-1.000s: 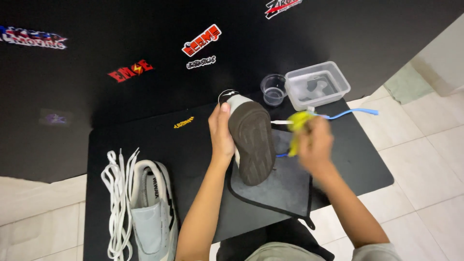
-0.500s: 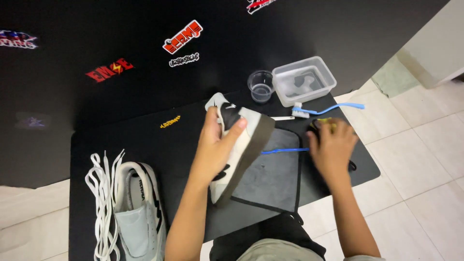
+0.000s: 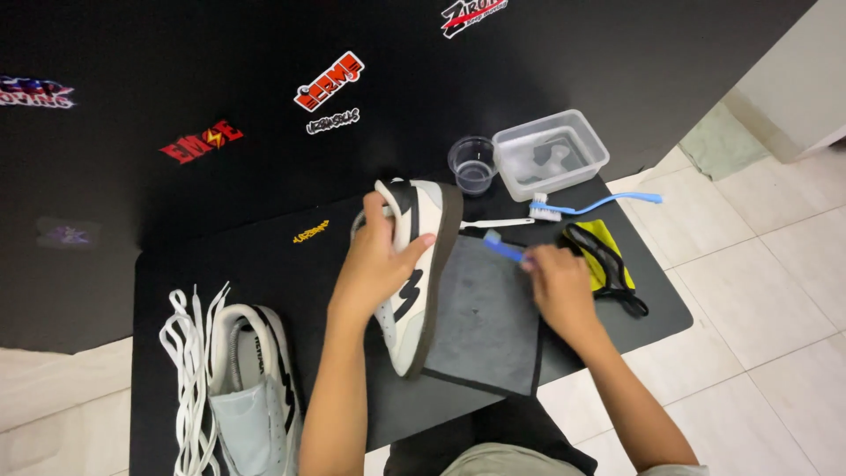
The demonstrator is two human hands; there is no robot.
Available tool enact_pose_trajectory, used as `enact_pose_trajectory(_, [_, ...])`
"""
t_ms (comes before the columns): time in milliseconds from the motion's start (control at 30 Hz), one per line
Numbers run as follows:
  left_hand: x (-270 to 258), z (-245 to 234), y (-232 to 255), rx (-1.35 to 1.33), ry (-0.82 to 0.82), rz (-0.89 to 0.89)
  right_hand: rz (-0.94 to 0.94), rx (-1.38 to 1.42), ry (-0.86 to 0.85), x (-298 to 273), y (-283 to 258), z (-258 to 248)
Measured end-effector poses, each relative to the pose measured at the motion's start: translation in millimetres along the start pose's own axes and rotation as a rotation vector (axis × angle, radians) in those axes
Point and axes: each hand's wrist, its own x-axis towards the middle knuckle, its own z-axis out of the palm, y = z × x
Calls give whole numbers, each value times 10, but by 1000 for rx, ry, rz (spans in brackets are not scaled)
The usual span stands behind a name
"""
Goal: The person cleans a white and black sneaker by wiping the sole and upper with a yellow cloth, then uses a blue toothbrush to scrub the midsole. The shoe is rotated to access different areas, and the cloth is used again to wipe away residue.
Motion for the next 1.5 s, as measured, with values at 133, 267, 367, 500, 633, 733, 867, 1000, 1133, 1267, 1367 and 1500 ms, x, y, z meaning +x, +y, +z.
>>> enact_pose_trajectory(133, [-3,137,126,216,17,-58,30,-20,192,422,199,-394])
enact_pose_trajectory(267, [-2,183,184,-49,-5,-115,115,-203,171,981,643,-367])
enact_pose_trajectory(367, [97,326,-112,-402,-22,-66,148,-292,97,1391,1039,14])
enact_pose_trajectory(500, [126,520,-397,-695,-128,-83,85,-566,74,1744,1178,458])
enact_pose_trajectory(633, [187,631,-673,-255,-72,-266,17,-516,47,1878,1137,467])
enact_pose_trajectory(733, [177,670,-859,-163,-51,-356,16,-519,26,1890,1085,442])
enact_pose_trajectory(867, [57,541,-648,133,-36,-403,1,-499,88,1771,898,162])
enact_pose_trajectory(1000, [-14,483,-624,244,-28,-418,49,-503,46,1710,987,263])
enact_pose_trajectory(1133, [-51,456,-905,117,-23,-344,109,-302,85,1602,929,56])
enact_pose_trajectory(1267, [-45,508,-1235,46,8,-158,127,-301,156,1496,941,-37])
enact_pose_trajectory(1367, [-24,522,-1287,61,8,-104,7,-272,380,1449,927,-147])
enact_pose_trajectory(1500, [-70,531,-1151,48,-60,-189,-176,-160,589,1340,714,-146])
